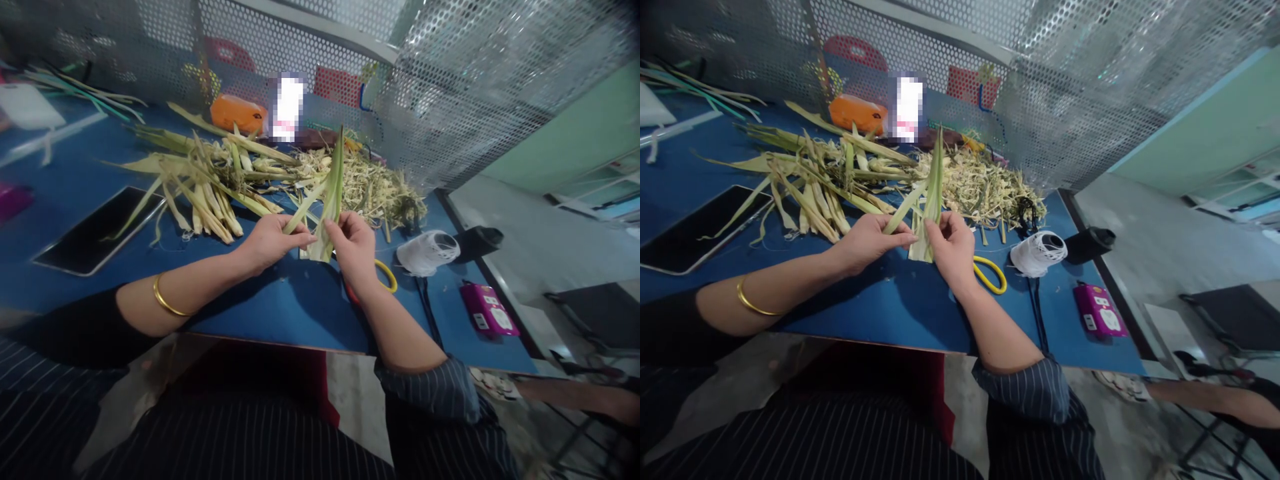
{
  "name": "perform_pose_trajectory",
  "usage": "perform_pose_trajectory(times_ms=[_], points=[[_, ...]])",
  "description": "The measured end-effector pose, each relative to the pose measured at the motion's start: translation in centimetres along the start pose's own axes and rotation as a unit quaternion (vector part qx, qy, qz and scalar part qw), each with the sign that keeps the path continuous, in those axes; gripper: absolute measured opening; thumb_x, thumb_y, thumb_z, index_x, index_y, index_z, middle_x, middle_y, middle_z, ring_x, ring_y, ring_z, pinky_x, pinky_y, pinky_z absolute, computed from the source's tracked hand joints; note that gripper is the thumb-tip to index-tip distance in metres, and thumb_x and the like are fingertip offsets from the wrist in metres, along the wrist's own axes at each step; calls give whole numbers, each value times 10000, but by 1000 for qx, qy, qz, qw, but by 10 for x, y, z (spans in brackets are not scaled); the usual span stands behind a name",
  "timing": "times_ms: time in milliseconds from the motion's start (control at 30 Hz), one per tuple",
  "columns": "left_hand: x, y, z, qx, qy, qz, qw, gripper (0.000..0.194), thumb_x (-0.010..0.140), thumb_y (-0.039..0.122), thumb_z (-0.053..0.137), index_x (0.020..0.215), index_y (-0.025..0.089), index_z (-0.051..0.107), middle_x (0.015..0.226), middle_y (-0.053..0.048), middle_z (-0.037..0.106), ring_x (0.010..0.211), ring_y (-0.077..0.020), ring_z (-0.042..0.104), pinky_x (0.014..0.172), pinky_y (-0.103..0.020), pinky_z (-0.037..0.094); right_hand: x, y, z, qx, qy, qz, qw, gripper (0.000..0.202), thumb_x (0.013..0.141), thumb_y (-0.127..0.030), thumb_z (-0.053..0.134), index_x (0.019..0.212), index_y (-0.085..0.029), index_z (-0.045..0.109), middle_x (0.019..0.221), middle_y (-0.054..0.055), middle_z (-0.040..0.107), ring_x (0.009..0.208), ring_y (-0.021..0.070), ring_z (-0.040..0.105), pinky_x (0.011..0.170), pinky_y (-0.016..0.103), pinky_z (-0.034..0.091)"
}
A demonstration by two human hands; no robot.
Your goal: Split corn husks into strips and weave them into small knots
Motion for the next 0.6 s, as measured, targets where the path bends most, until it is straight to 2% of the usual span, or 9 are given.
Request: perform_pose_trajectory(times_ms=[67,133,333,433,533,600], points=[[0,1,-1,4,9,9,1000,209,719,326,705,613,154,654,610,-4,601,612,-118,506,611,-240,376,-1,0,3,50,-59,45,996,175,781,-364,606,772,-199,547,624,-48,502,546,92,423,506,230,347],[1,2,-2,3,33,15,999,213,735,318,689,601,157,652,619,-9,609,621,-122,519,614,-239,385,-2,0,4,76,-84,74,991,162,770,-351,603,798,-195,569,627,-46,533,528,90,443,498,229,362],[15,-2,-18,-66,174,7,982,167,708,286,721,655,170,613,586,11,560,536,-95,471,510,-227,356,7,-2,-10,42,44,46,997,130,800,-274,527,690,-209,506,526,-55,527,463,93,481,496,231,403],[21,0,-25,-113,224,-11,968,181,724,272,712,670,184,563,565,33,504,469,-74,418,447,-222,317,13,1,-17,57,97,35,993,131,796,-259,511,675,-210,505,531,-51,526,469,92,481,492,228,401],[23,6,-31,-138,250,-15,958,197,747,261,698,671,187,533,567,40,482,433,-55,360,413,-221,276,18,5,-20,75,122,40,989,109,774,-246,519,672,-206,516,524,-52,520,468,92,473,497,230,399],[23,10,-35,-146,261,-13,954,202,763,262,686,667,184,526,571,41,478,423,-46,321,401,-225,243,21,7,-23,67,108,37,991,91,752,-230,536,667,-200,535,525,-51,525,486,98,490,525,241,415]])
Point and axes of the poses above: each hand's wrist, its own x-axis towards the middle knuckle, its own z-axis out of the palm, y = z × x, the point moved 1 cm from there along x, towards the middle knuckle
